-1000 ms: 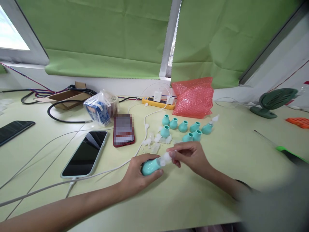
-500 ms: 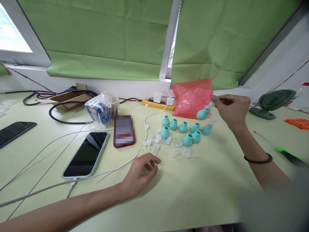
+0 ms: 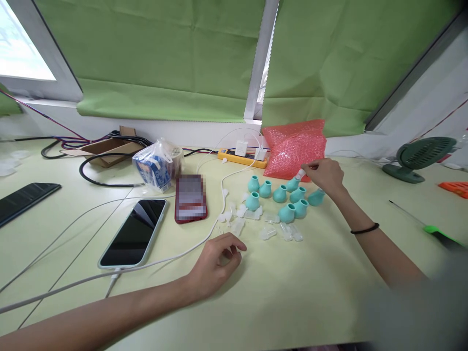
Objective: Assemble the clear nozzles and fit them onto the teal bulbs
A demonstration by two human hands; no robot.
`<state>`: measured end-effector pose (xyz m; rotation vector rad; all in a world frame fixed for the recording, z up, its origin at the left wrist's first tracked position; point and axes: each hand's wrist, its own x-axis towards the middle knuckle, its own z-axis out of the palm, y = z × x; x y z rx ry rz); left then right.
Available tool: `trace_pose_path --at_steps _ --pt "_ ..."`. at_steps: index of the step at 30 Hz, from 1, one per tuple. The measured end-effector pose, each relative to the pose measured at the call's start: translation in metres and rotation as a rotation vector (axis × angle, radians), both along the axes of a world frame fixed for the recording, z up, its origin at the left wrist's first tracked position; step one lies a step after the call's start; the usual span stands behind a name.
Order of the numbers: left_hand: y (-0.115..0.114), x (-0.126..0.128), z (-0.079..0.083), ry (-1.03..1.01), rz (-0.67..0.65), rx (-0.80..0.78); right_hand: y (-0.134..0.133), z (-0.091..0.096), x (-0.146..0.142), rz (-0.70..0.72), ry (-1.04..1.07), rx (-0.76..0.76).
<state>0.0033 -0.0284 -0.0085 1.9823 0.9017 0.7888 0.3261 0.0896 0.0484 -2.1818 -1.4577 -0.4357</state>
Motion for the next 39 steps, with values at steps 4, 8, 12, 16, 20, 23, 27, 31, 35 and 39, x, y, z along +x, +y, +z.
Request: trace_pose_path --at_steps 4,8,12,16,20,23,27,31,35,39 --pt "0.0 0.0 0.0 0.004 0.009 -0.013 -0.01 0.003 -0.009 0.041 -0.094 0.232" --pt "0.0 0.0 0.0 -0.021 0.03 -0.044 -0.045 0.0 -0.046 0.442 -0.205 0.465" --pt "-0.001 -0.001 -0.001 -0.098 0.064 -0.096 -0.083 -0.027 -0.095 0.889 -0.348 0.292" --pt "0.001 0.0 -0.003 -0.166 0.104 -0.165 -0.096 -0.058 -0.123 0.832 -0.377 0.002" --pt "0.003 0.002 -0.002 -0.188 0.118 -0.209 -0.093 -0.069 -0.13 0.669 -0.373 -0.132" --pt "0.003 0.002 0.0 -0.172 0.119 -0.225 -0.091 -0.071 -0.13 0.644 -0.342 -0.143" --pt "0.002 0.003 -0.002 -0.184 0.114 -0.239 -0.089 -0.076 -0.129 0.683 -0.287 -0.043" --pt "0.003 0.003 -0.007 -0.291 0.149 -0.31 -0.095 -0.078 -0.13 0.87 -0.215 0.194" --pt "0.004 0.004 -0.007 -0.315 0.14 -0.324 -0.108 -0.077 -0.137 1.174 -0.129 0.337" --pt "0.004 0.004 -0.007 -0.23 0.121 -0.297 -0.114 -0.076 -0.14 1.298 -0.062 0.309"
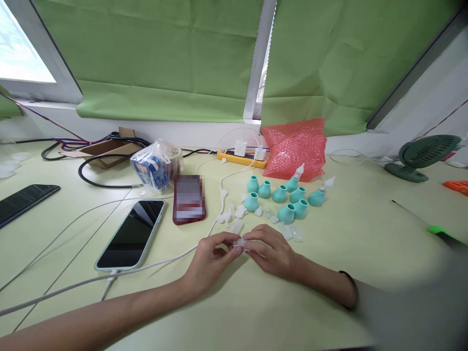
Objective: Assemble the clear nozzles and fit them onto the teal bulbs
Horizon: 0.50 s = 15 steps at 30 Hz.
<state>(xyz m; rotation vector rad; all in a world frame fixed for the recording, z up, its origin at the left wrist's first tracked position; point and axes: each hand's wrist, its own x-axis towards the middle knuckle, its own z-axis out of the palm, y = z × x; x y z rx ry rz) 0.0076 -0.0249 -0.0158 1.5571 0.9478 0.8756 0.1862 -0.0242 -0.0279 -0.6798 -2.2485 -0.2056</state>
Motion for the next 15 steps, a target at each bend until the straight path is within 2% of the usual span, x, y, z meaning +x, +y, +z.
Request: trace_pose_path --at_steps 2,5,9,15 --pt "-0.0003 0.0002 -0.0005 0.017 0.02 0.021 0.0003 0.002 0.0012 -0.008 0.009 -0.063" --pt "-0.0003 0.0003 -0.0007 0.031 0.048 0.048 0.0017 0.0068 0.0036 -0.095 0.012 -0.179" --pt "-0.0001 0.0002 0.0007 0.04 0.038 0.05 0.0033 0.0102 0.004 -0.152 -0.081 -0.281" --pt "-0.0011 -0.0008 0.0024 0.081 -0.015 0.065 0.0067 0.0031 0.0024 -0.219 -0.138 -0.319"
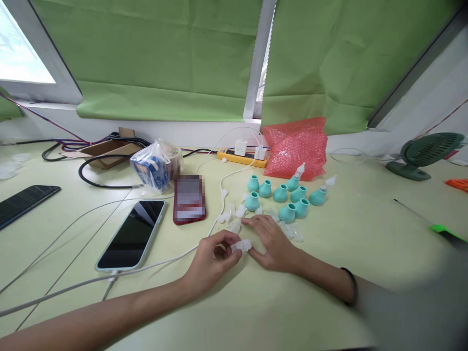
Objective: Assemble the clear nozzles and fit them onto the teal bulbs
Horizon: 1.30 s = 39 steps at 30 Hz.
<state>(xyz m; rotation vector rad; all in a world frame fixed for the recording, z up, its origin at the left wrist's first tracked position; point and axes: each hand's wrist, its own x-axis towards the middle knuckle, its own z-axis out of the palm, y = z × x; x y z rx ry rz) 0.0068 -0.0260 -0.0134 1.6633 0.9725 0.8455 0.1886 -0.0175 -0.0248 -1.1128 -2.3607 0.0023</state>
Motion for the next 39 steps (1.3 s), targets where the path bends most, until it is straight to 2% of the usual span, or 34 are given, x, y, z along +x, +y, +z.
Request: trace_pose_path --at_steps 5,9,12,16,20,24,39 --pt "0.001 0.0 -0.002 0.021 0.024 0.009 0.004 -0.004 0.0 -0.079 0.05 0.024" --pt "0.002 0.001 -0.004 0.035 0.035 0.013 0.008 -0.007 0.0 -0.187 -0.044 0.03" --pt "0.002 0.001 -0.004 0.036 0.043 0.005 0.011 -0.01 0.001 -0.199 -0.061 0.054" --pt "0.002 0.001 -0.004 0.026 0.063 -0.009 0.009 -0.008 0.002 -0.133 0.132 0.157" --pt "0.003 0.001 -0.005 0.03 0.063 -0.024 0.001 -0.003 0.0 0.045 0.364 0.196" --pt "0.003 0.001 -0.006 0.027 0.051 -0.029 -0.004 -0.001 -0.002 0.183 0.342 0.131" --pt "0.003 0.001 -0.006 0.021 0.039 -0.033 -0.002 -0.005 -0.001 0.229 0.252 0.193"
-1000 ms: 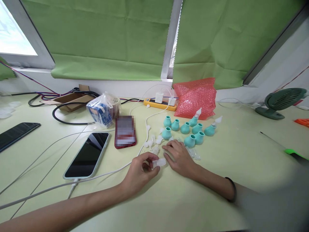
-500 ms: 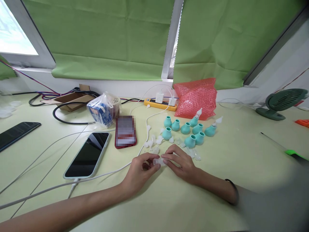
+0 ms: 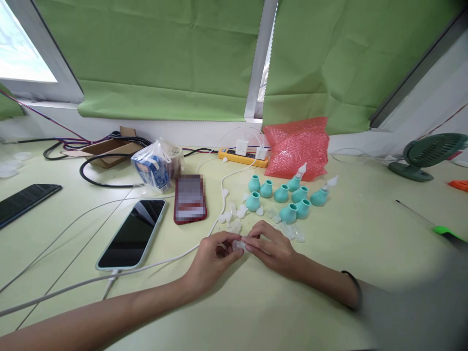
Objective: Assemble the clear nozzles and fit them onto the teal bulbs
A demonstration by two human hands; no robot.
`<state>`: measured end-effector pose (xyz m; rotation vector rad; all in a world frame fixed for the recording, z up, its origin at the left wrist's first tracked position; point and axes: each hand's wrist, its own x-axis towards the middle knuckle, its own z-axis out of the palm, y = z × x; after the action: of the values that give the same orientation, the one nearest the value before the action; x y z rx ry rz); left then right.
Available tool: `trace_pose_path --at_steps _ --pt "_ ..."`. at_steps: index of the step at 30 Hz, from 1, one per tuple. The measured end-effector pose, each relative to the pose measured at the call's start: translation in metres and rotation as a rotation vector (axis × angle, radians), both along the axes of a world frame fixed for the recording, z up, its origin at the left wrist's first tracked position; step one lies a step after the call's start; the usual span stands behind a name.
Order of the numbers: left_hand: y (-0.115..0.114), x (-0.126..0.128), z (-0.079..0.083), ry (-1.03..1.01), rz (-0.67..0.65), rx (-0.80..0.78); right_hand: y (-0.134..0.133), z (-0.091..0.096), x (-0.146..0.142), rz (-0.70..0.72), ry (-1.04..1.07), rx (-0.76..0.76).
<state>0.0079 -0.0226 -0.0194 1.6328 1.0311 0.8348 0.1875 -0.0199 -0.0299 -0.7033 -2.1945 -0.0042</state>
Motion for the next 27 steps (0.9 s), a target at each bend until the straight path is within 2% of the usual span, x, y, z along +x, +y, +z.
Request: trace_pose_path --at_steps 15,27 --pt "0.0008 0.0003 0.0001 -0.019 -0.009 -0.019 0.001 0.0018 -0.0031 0.047 0.085 -0.01" --pt "-0.0001 -0.0006 -0.0009 -0.032 -0.008 -0.033 0.0005 0.0013 -0.0022 0.033 0.123 0.011"
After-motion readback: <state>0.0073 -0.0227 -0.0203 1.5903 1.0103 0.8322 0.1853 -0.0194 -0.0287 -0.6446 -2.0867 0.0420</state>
